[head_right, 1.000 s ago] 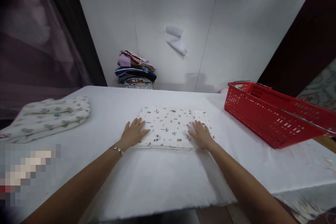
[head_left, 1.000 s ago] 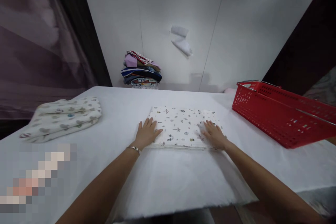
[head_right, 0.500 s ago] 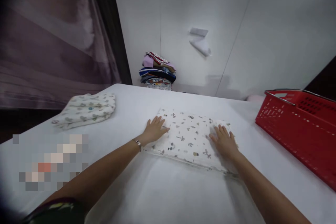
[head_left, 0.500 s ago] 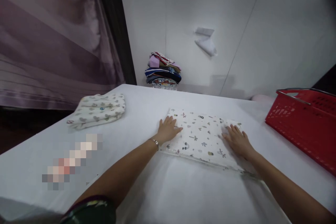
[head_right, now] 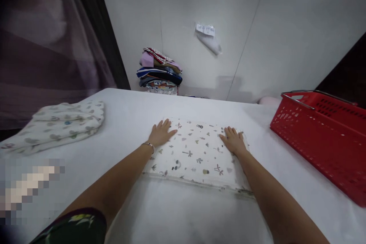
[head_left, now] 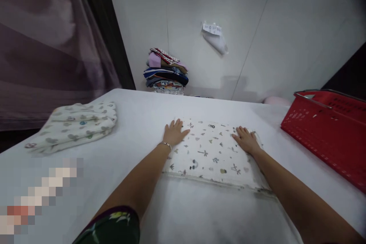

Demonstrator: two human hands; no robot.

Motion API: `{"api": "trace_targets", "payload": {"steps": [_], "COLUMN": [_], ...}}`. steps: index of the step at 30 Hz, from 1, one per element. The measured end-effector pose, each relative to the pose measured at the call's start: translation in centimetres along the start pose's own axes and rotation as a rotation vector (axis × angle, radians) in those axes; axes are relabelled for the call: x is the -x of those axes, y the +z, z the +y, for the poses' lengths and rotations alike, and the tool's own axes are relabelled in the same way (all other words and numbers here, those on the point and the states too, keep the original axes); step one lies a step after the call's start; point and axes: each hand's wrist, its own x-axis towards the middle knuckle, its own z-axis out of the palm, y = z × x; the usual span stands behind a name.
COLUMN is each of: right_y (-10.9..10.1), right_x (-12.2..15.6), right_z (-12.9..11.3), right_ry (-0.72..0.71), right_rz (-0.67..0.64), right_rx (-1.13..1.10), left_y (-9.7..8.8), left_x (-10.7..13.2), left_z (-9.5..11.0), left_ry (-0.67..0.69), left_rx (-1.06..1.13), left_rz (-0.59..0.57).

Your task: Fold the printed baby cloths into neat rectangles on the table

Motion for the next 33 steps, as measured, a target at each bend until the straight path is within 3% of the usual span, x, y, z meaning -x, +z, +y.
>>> {"api": "trace_targets", "payload": {"steps": [7, 16, 22, 29, 33], "right_y": [-0.7, 1.2, 1.1, 1.3, 0.7], "right_x": [-1.1, -1.1, -1.2, -1.1, -1.5], "right_z": [-0.3, 0.6, 0.8, 1.0, 0.6], "right_ry": [0.011, 0.017, -0.006, -0.028, 0.011], "right_rz": [0.012, 0.060, 0.056, 0.044, 0.021], "right_rx": [0.002, 0.057, 0.093, 0.084, 0.039], "left_y": [-0.5, -0.6, -1.1, 0.1, -1.4], "left_x": [0.3, 0.0, -1.9, -2.5, -3.1], "left_z": [0.5, 0.6, 1.3, 0.2, 0.4], "left_ry": [-0.012, -0.021, 0.033, -0.033, -0.051], "left_rx": [0.012, 0.030, -0.031, 0.031, 0.073], "left_rz": [-0.029, -0.066, 0.065, -0.024, -0.120]}}
